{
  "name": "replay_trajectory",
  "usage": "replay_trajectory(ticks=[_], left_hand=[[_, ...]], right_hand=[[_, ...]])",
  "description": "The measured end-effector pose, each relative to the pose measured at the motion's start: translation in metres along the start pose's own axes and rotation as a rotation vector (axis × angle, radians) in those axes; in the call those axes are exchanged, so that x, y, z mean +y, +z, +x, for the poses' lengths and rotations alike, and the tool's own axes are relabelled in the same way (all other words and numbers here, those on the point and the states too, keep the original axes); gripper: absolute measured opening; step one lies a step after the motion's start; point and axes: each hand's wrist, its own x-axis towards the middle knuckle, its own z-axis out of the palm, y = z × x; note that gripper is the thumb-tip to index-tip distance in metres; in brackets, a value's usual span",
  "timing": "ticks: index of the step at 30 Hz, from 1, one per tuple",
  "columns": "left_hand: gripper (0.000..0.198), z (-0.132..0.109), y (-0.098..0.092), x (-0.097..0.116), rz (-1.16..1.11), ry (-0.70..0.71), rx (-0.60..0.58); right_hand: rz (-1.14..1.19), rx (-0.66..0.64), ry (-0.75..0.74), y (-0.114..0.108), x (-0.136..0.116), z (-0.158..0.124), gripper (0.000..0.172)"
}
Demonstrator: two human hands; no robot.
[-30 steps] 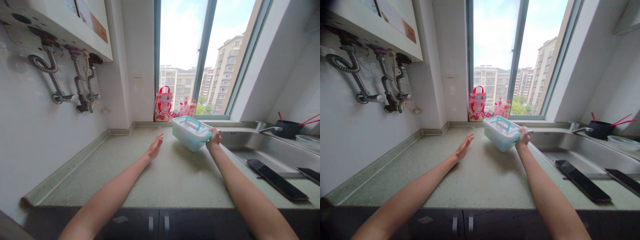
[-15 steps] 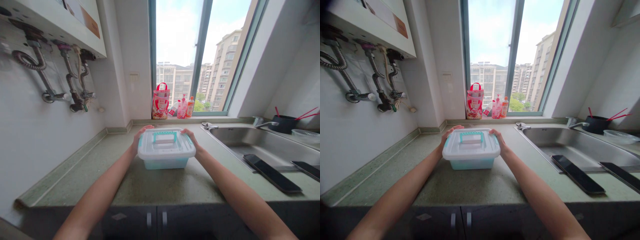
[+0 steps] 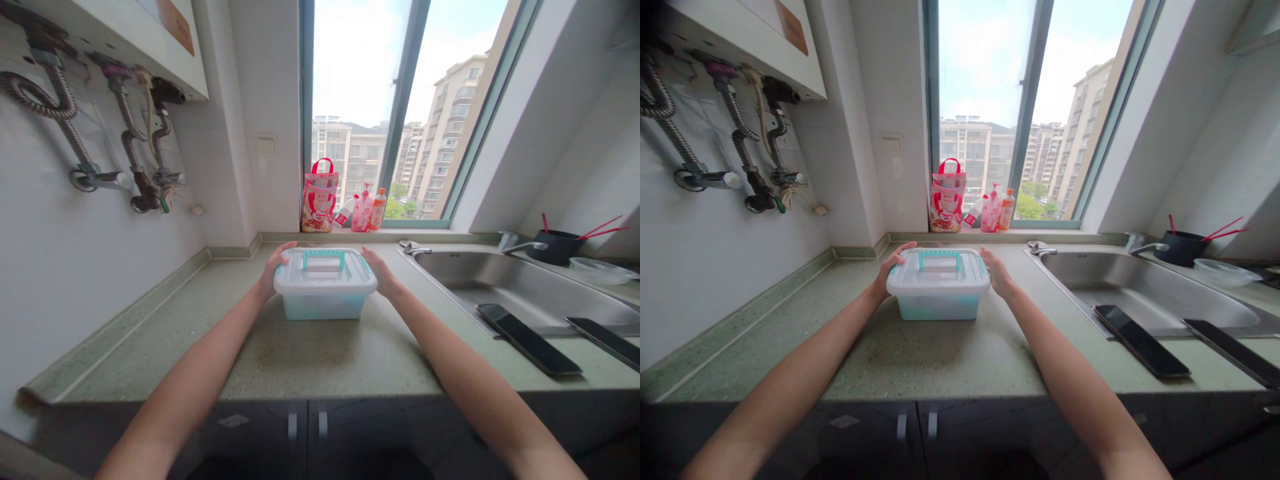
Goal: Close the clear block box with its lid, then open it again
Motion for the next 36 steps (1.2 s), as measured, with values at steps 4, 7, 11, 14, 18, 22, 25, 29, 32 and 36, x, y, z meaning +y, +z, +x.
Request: replay_trajectory(ticks=[4, 7, 11, 14, 18, 22, 25, 29, 32, 36], left_hand=[[0.072, 0.001, -0.011, 0.009, 0.032, -0.058, 0.007], [0.072, -0.002, -0.011, 0.011, 0.018, -0.072, -0.027], [0.067, -0.004, -0.009, 0.009, 0.003, -0.043, -0.04], [0.063, -0.003, -0.01, 0.007, 0.01, -0.036, -0.05], [0.061, -0.002, -0.013, 0.005, 0.0, -0.007, -0.071], [0.062, -0.004, -0.013, 0.004, 0.006, 0.011, -0.07], [0.062, -0.005, -0.011, 0.004, 0.001, 0.015, -0.055], [0.061, -0.006, -0.008, 0.004, 0.002, 0.022, -0.048], [0.061, -0.007, -0.008, 0.004, -0.01, 0.024, -0.045], [0.064, -0.007, -0.01, 0.003, -0.054, 0.011, -0.063]], right_hand=[[0.062, -0.049, 0.042, 0.012, -0.003, -0.008, 0.06], [-0.005, -0.05, 0.002, 0.021, -0.006, -0.013, 0.073], [-0.049, -0.066, -0.005, 0.024, -0.008, -0.015, 0.077], [-0.05, -0.068, -0.019, 0.022, -0.008, -0.014, 0.073], [-0.047, -0.087, -0.015, 0.021, -0.007, -0.013, 0.07], [-0.035, -0.094, -0.014, 0.02, -0.005, -0.013, 0.071], [0.004, -0.107, -0.026, 0.018, -0.003, -0.014, 0.071], [0.053, -0.124, -0.044, 0.017, -0.001, -0.016, 0.073], [0.078, -0.116, -0.046, 0.018, -0.001, -0.019, 0.075], [0.113, -0.118, -0.044, 0.019, -0.002, -0.022, 0.078]])
